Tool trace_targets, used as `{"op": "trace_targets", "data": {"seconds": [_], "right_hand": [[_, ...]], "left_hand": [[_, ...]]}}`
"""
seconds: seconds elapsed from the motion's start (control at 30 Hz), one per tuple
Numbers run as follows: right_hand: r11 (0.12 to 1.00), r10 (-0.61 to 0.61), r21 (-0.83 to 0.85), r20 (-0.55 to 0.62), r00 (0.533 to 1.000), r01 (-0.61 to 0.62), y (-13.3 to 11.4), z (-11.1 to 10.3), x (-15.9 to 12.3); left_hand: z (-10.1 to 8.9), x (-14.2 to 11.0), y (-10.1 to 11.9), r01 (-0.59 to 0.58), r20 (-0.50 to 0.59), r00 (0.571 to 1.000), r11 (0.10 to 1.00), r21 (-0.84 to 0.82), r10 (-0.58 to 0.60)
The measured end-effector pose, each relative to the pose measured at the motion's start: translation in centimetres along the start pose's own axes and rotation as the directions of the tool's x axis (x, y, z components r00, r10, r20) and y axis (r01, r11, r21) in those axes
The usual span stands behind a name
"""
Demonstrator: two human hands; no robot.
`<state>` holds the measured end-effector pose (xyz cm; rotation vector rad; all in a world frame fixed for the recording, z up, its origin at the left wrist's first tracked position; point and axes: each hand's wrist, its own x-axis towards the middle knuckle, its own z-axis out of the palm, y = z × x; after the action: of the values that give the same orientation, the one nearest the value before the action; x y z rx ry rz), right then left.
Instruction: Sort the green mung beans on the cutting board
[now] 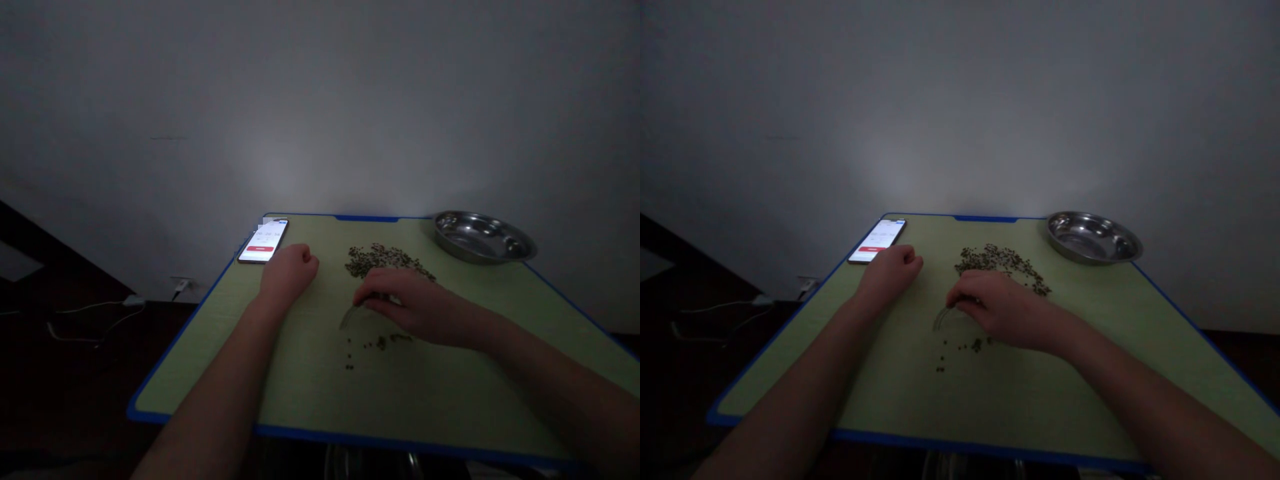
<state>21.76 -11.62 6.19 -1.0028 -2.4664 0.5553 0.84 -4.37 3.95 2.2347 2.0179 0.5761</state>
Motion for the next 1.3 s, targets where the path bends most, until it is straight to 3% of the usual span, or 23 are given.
{"op": "trace_targets", "data": {"seconds": [0.4, 0.77, 1.17, 1.3], "right_hand": [[0.982, -0.186, 0.077, 0.237, 0.954, 0.173, -2.4, 0.9, 3.6], [0.957, -0.286, 0.189, 0.495, 0.82, 0.219, -3.1, 2.3, 5.8], [0.94, -0.34, 0.262, 0.641, 0.688, 0.22, -1.9, 3.0, 6.5], [0.943, -0.324, 0.284, 0.668, 0.67, 0.174, -1.5, 2.7, 6.3]], "left_hand": [[0.0, 0.1, -0.1, 0.001, 0.017, 1.0, 1.0, 0.003, -0.001], [-0.1, 0.2, -0.1, -0.007, 0.009, 1.0, 1.0, -0.008, 0.007], [0.1, 0.4, -0.2, 0.007, 0.015, 1.0, 1.0, -0.001, -0.007], [0.2, 0.4, -0.2, 0.0, 0.016, 1.0, 1.0, 0.005, -0.001]]}}
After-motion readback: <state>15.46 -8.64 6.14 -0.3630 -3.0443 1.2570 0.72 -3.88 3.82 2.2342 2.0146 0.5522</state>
